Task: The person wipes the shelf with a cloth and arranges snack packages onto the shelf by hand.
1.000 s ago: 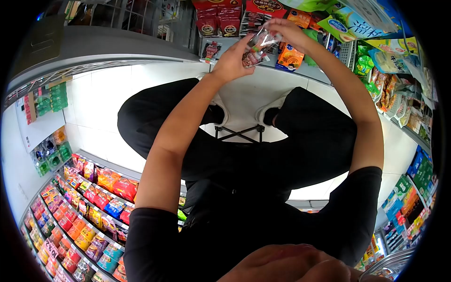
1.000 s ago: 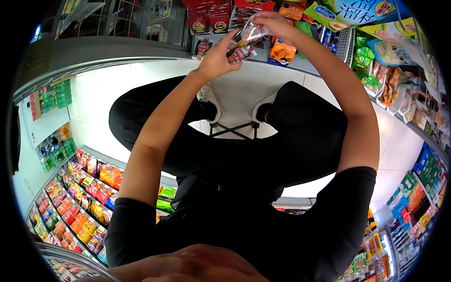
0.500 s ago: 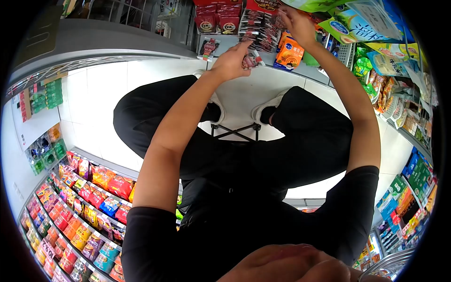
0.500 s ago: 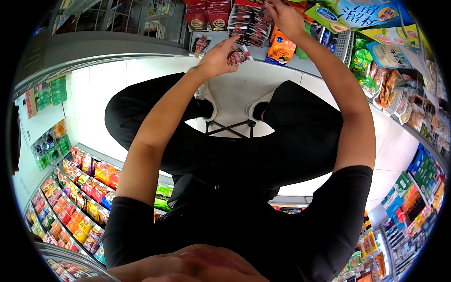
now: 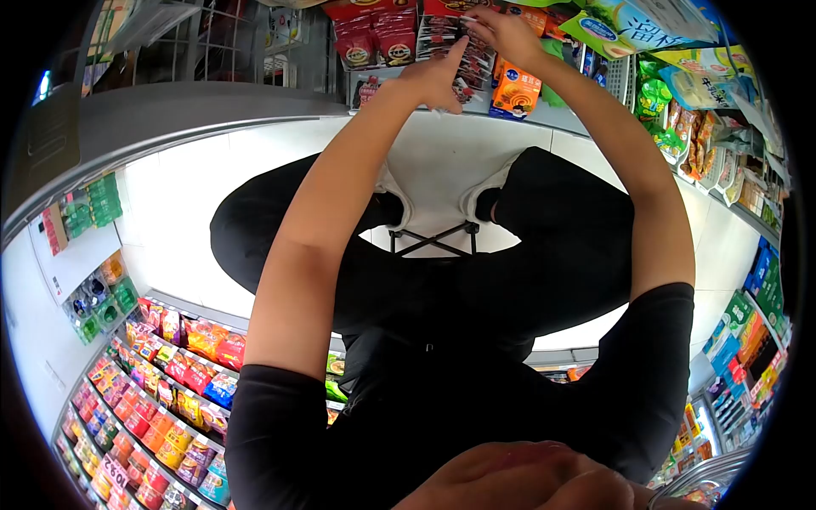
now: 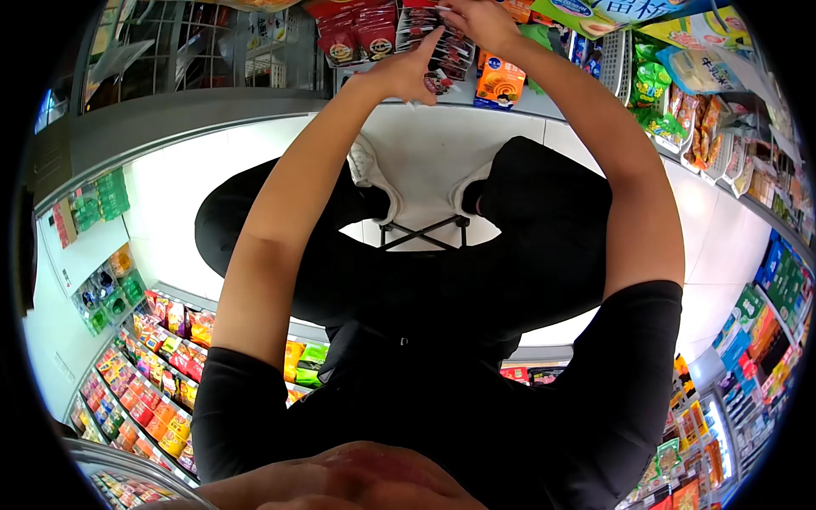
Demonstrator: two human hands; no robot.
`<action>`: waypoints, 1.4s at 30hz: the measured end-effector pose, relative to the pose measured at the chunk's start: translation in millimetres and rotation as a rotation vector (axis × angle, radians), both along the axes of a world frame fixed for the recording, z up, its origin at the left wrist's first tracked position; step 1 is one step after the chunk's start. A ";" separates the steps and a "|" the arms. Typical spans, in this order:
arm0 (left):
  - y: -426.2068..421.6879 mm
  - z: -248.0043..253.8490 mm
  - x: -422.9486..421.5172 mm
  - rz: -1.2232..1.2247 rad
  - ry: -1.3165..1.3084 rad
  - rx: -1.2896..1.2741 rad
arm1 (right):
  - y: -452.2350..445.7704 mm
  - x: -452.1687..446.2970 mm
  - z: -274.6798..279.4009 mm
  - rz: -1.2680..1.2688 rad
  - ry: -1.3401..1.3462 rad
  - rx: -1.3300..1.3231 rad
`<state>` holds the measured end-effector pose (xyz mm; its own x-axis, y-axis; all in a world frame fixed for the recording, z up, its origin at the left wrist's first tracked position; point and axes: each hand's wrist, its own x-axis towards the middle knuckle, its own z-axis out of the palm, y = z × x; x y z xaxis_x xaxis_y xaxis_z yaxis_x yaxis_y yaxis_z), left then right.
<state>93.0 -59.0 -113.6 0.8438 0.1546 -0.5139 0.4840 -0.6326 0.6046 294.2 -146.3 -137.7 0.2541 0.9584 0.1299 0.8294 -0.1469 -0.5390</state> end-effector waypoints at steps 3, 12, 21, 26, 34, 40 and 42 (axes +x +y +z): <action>6.3 16.7 22.2 -0.096 0.129 -0.014 | 0.6 -6.6 21.5 -0.028 0.138 -0.002; 17.5 -3.5 38.6 -0.155 0.139 0.017 | 0.8 16.6 -26.1 0.074 0.083 0.048; 24.5 -9.6 31.4 -0.137 0.121 -0.108 | -4.1 27.4 -46.2 0.129 -0.192 -0.119; 26.2 -13.3 17.9 -0.167 -0.005 -0.111 | 3.0 6.0 -28.4 0.071 -0.313 -0.285; 56.5 89.5 -29.4 -0.287 0.442 -0.111 | 10.8 8.7 -40.3 0.095 -0.266 -0.327; 41.1 156.8 -129.4 -0.358 0.134 0.095 | 3.4 8.7 -45.1 0.067 -0.269 -0.423; 28.4 171.1 -143.6 -0.336 0.155 0.034 | 4.4 5.9 -44.6 0.085 -0.342 -0.486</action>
